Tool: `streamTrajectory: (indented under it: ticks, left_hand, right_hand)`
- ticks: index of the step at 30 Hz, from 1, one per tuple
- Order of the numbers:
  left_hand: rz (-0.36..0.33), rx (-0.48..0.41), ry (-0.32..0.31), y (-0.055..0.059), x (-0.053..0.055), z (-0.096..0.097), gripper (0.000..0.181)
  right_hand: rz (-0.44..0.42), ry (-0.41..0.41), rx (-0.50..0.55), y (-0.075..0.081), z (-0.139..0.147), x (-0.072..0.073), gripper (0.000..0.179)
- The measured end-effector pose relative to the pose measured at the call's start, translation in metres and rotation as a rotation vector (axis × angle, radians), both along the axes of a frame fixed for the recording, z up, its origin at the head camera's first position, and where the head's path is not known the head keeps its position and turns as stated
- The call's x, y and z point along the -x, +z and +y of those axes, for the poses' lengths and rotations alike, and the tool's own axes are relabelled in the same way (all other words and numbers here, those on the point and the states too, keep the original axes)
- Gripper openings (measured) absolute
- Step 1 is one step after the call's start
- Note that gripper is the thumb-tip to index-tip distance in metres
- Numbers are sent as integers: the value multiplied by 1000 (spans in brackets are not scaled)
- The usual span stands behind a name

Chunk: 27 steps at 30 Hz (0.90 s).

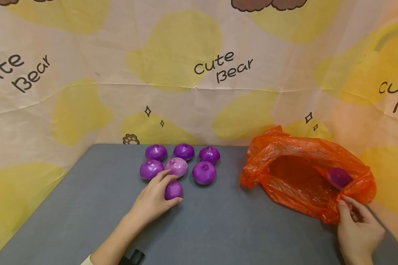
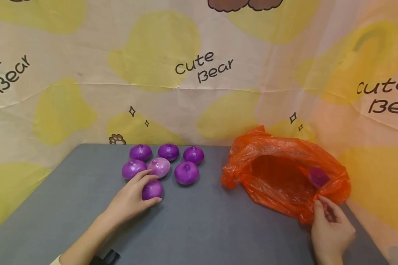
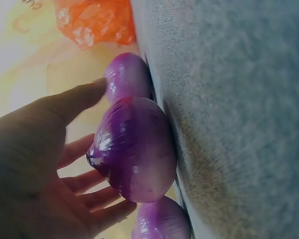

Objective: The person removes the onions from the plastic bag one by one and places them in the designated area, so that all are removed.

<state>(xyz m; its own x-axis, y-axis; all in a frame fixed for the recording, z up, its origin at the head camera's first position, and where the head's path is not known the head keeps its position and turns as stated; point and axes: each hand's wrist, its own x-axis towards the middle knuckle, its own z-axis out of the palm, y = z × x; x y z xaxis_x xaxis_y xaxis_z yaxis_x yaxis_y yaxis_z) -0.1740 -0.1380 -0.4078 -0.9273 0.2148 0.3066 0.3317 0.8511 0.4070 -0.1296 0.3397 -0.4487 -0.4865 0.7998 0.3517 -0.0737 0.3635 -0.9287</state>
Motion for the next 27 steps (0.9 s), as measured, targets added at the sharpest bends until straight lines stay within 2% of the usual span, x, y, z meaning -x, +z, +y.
streamTrajectory:
  ticks: [5, 10, 14, 18, 25, 27]
  left_hand:
    - [55, -7, -37, 9, -2, 5, 63]
    - [113, -9, -133, 31, 0, 25, 59]
    - [133, -5, -225, 47, -1, 53, 52]
    - [173, 17, -334, 57, 1, 84, 44]
    - [85, -20, -486, 74, 1, 142, 40]
    - [85, -33, -523, 79, 1, 158, 40]
  right_hand:
    - [10, 12, -8, -1, -1, 0, 18]
    - [34, 13, 19, -1, -1, 0, 18]
    - [41, 8, 17, -1, 0, 0, 18]
    - [42, 7, 13, 0, 0, 0, 18]
    - [26, 10, -12, 1, -2, 0, 19]
    - [15, 9, -9, 1, -2, 0, 19]
